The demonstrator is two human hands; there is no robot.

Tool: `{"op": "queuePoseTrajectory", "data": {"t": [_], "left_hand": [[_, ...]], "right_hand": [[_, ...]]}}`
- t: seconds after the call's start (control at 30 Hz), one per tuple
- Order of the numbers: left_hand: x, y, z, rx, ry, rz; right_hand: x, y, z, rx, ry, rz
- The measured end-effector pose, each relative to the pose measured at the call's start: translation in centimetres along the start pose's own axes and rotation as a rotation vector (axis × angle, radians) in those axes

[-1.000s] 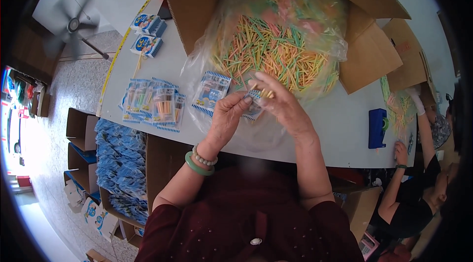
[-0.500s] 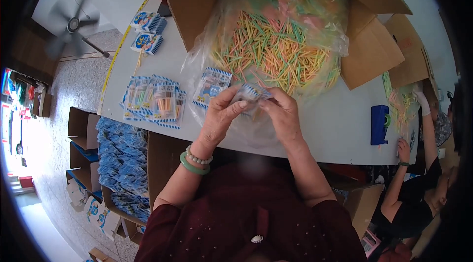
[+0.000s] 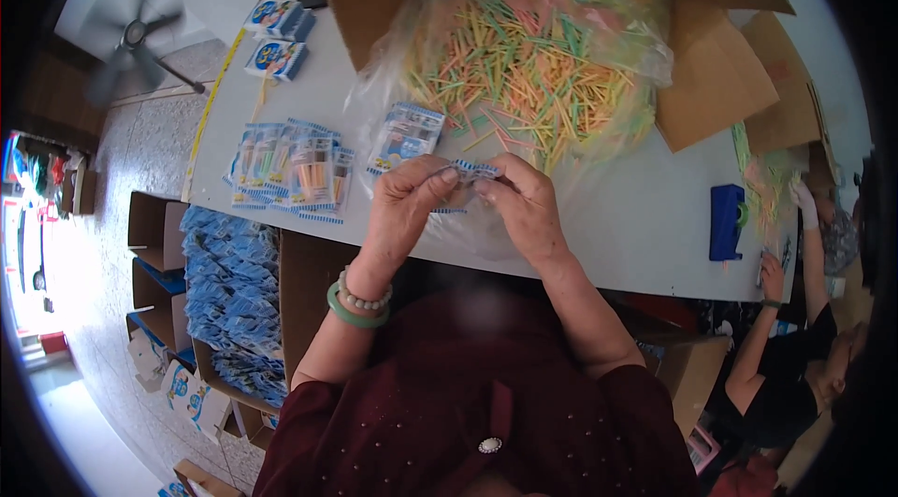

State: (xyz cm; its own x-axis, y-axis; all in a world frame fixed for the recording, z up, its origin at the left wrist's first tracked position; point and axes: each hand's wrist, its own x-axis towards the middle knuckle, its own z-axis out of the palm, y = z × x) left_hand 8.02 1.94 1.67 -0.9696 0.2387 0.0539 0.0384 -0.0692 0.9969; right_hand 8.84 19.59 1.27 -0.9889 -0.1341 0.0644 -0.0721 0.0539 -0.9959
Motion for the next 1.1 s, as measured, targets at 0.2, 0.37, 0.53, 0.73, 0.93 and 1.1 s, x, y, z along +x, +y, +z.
{"op": "queuePoseTrajectory", "data": {"t": [0.2,0.37,0.53,0.73,0.93,1.1], "left_hand": [[0.1,-0.9,1.4,-0.251,0.031,0.002],[-0.3,1.2,-1.7,-0.03,0.343,-0.046],[0.8,0.7,-12.2,0.936,0.636,0.247],[1.8,0.2,-11.3,1.687,0.725,0.507],[-1.0,-1.2,2.1,0.933,-0.195,0.694],[-1.1,-3.0,2.7,0.951,-0.319,0.51]], "right_hand": [[-0.7,0.3,-0.5,-0.105,0.023,0.021],[-0.5,-0.2,0.5,-0.134,-0.016,-0.091],[0.6,0.2,-4.9,-0.361,0.087,-0.012],[1.3,0.6,-6.0,-1.106,-0.103,-0.392],[2.2,-0.2,-4.2,-1.244,-0.405,-0.473],[3.4,1.1,-4.3,-1.281,-0.409,-0.441]]}}
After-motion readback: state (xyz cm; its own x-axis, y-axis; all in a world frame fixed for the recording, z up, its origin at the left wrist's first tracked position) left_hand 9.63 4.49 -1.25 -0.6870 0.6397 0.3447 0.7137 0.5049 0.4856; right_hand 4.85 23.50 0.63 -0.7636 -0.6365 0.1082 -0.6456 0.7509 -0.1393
